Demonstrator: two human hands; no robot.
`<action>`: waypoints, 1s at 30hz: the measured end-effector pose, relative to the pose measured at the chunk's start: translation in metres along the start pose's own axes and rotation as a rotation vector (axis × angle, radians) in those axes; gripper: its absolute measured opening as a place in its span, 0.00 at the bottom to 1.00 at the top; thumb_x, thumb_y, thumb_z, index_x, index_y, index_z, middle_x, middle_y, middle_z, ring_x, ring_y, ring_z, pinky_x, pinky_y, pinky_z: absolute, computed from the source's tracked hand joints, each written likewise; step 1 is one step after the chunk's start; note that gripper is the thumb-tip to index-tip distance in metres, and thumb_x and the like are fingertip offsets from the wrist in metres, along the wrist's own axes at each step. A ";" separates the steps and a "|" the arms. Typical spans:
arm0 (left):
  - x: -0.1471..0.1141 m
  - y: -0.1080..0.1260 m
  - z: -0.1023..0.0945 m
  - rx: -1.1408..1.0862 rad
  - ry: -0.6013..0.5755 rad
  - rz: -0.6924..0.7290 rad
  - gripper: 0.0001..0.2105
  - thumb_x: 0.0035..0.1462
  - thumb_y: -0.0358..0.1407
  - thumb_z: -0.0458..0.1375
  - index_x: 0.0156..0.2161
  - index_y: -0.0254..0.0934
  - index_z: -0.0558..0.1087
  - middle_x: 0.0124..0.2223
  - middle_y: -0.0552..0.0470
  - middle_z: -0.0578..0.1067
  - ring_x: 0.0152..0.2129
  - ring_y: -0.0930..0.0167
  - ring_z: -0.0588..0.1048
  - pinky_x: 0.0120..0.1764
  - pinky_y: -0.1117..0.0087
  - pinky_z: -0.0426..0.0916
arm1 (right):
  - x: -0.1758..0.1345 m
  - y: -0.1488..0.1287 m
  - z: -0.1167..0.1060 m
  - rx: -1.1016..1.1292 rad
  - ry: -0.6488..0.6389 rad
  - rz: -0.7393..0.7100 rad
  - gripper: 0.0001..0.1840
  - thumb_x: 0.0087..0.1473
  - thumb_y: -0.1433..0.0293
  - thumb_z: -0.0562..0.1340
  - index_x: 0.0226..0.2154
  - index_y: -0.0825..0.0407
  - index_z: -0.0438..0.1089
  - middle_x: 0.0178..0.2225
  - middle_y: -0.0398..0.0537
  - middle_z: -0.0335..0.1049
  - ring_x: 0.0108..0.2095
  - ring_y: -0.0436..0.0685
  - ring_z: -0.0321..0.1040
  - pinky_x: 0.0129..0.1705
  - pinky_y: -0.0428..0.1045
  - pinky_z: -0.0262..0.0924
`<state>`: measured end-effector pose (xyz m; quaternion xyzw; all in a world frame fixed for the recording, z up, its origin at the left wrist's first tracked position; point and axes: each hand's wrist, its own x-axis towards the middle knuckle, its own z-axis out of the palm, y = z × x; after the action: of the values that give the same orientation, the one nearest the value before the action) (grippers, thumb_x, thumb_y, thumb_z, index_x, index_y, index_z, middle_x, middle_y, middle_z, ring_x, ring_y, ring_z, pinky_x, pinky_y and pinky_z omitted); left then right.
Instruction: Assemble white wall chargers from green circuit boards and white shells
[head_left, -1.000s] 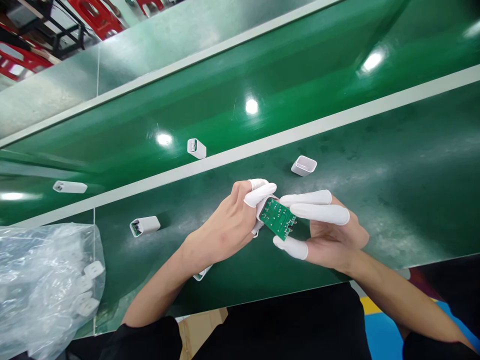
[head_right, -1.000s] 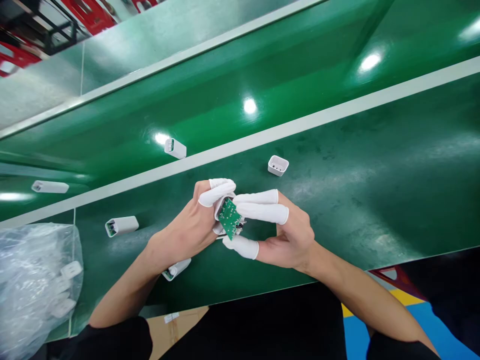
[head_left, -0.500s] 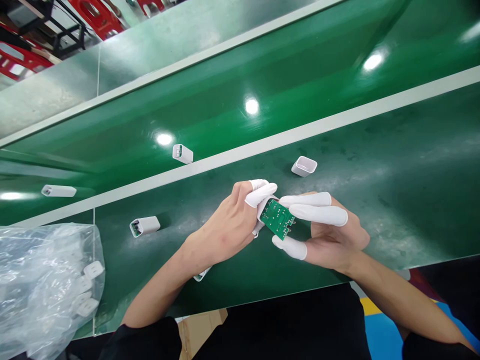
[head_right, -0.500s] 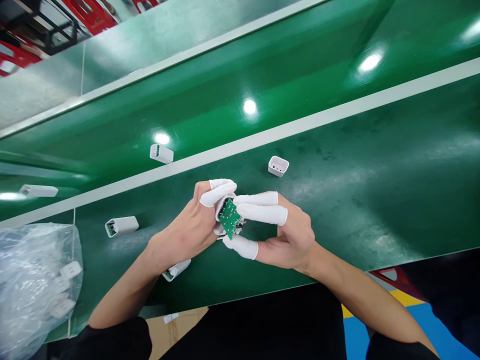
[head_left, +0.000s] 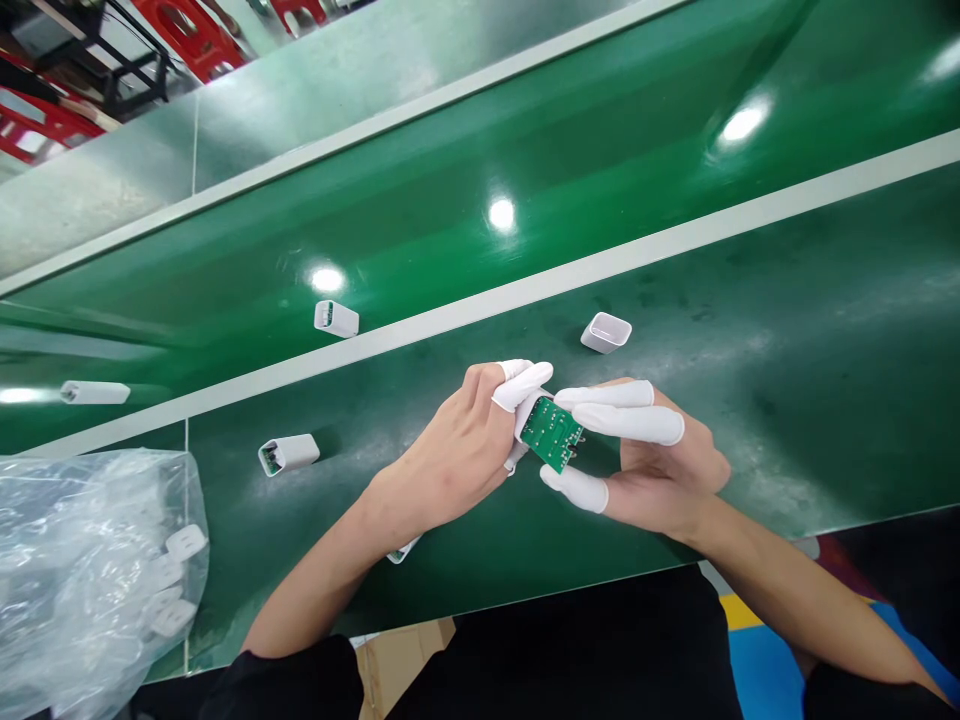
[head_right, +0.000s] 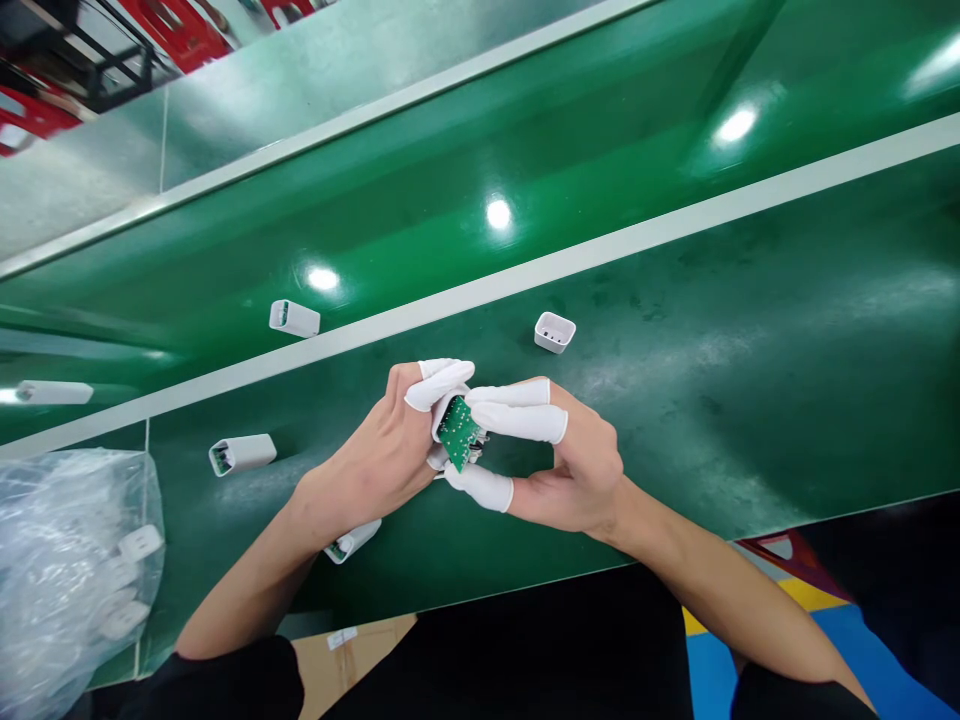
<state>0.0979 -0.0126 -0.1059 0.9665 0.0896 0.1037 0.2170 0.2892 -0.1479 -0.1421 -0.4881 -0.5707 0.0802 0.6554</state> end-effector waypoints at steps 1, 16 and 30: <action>0.000 0.000 0.000 0.004 0.002 0.003 0.41 0.67 0.23 0.54 0.80 0.34 0.43 0.62 0.33 0.68 0.55 0.54 0.69 0.54 0.50 0.76 | 0.000 0.000 0.000 -0.006 -0.006 0.011 0.42 0.53 0.71 0.81 0.67 0.35 0.73 0.52 0.45 0.86 0.43 0.65 0.86 0.37 0.60 0.84; 0.004 -0.006 -0.020 -0.814 -0.145 -0.234 0.18 0.80 0.42 0.52 0.70 0.44 0.62 0.51 0.46 0.75 0.43 0.66 0.75 0.48 0.61 0.77 | 0.007 0.019 -0.007 -0.220 -0.244 -0.152 0.51 0.55 0.62 0.81 0.75 0.42 0.63 0.62 0.56 0.80 0.54 0.68 0.81 0.50 0.63 0.82; 0.008 -0.014 -0.023 -0.944 -0.116 -0.320 0.18 0.77 0.49 0.58 0.62 0.42 0.72 0.59 0.42 0.78 0.54 0.62 0.79 0.57 0.58 0.77 | 0.005 0.029 -0.004 0.205 -0.092 0.292 0.33 0.58 0.66 0.76 0.64 0.44 0.73 0.51 0.50 0.84 0.47 0.60 0.84 0.55 0.60 0.82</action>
<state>0.0986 0.0108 -0.0908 0.7413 0.1680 0.0442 0.6483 0.3070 -0.1317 -0.1597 -0.4924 -0.5118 0.2544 0.6564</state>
